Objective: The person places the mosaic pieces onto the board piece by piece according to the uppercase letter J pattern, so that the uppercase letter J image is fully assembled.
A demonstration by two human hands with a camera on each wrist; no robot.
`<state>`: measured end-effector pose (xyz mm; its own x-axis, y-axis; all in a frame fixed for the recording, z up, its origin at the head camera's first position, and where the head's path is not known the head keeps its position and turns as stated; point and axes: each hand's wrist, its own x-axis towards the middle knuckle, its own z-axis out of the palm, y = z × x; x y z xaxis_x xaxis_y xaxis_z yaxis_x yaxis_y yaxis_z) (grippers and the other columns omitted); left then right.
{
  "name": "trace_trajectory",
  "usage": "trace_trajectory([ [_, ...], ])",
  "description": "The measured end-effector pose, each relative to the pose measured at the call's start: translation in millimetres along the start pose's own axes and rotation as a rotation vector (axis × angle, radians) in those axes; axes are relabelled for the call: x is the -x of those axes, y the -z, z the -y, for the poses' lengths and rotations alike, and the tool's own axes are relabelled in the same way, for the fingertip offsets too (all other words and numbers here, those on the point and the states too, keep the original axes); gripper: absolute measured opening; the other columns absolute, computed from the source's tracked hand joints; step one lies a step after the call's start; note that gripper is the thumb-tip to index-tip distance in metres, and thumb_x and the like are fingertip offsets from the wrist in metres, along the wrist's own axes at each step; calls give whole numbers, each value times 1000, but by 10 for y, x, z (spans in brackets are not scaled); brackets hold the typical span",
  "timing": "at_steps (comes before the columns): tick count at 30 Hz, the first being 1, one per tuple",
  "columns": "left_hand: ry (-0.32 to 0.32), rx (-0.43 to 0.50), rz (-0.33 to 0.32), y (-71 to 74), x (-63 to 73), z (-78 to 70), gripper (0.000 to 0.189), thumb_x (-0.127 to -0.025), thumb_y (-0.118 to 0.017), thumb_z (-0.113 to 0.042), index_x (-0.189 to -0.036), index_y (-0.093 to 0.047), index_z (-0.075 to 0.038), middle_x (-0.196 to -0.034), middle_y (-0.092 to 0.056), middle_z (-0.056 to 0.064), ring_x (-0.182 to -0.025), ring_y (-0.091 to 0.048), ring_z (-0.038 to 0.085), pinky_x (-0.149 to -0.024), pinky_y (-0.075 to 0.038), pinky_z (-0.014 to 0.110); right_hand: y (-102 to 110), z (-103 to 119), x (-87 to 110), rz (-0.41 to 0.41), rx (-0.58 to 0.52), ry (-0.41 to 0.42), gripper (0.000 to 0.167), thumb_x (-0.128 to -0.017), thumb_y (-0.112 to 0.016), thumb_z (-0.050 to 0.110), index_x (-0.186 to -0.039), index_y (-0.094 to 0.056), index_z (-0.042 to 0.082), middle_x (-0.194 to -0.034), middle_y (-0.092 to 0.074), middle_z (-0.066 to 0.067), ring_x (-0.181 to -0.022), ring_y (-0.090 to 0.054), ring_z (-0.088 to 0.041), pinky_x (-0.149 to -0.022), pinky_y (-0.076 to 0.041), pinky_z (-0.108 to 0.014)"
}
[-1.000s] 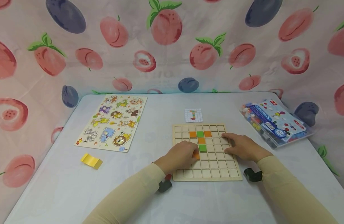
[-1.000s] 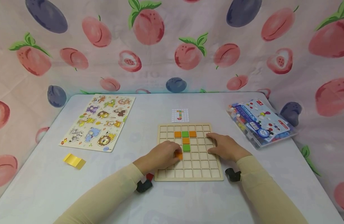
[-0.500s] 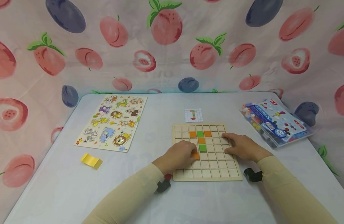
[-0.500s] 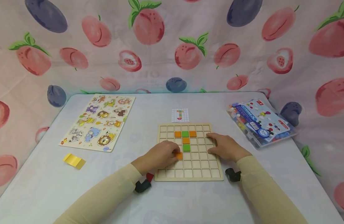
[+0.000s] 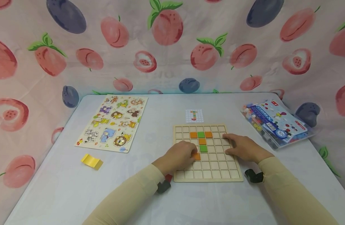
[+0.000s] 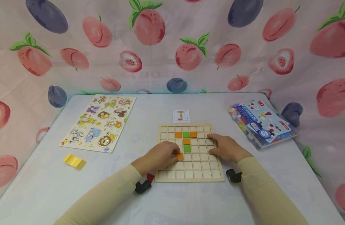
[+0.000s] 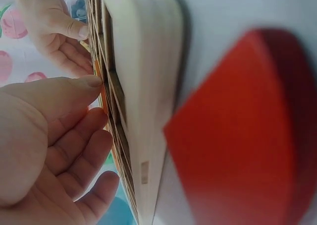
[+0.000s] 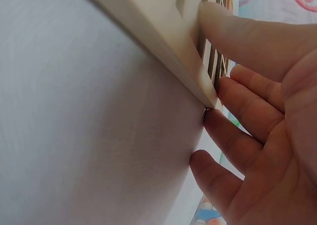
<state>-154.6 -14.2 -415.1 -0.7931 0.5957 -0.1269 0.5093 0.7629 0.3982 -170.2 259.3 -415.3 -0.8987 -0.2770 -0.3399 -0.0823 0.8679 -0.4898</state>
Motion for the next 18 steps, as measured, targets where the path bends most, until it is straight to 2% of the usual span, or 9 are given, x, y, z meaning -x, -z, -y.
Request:
trace_trajectory([
  [18, 4, 2, 3, 6, 8, -1, 20, -93, -72, -19, -110, -72, -10, -96, -66, -3, -88, -56, 13, -85, -49, 25, -6, 2, 5, -5, 1, 0, 73, -93, -72, 27, -152, -38, 1, -152, -35, -30, -140, -30, -51, -109, -27, -63],
])
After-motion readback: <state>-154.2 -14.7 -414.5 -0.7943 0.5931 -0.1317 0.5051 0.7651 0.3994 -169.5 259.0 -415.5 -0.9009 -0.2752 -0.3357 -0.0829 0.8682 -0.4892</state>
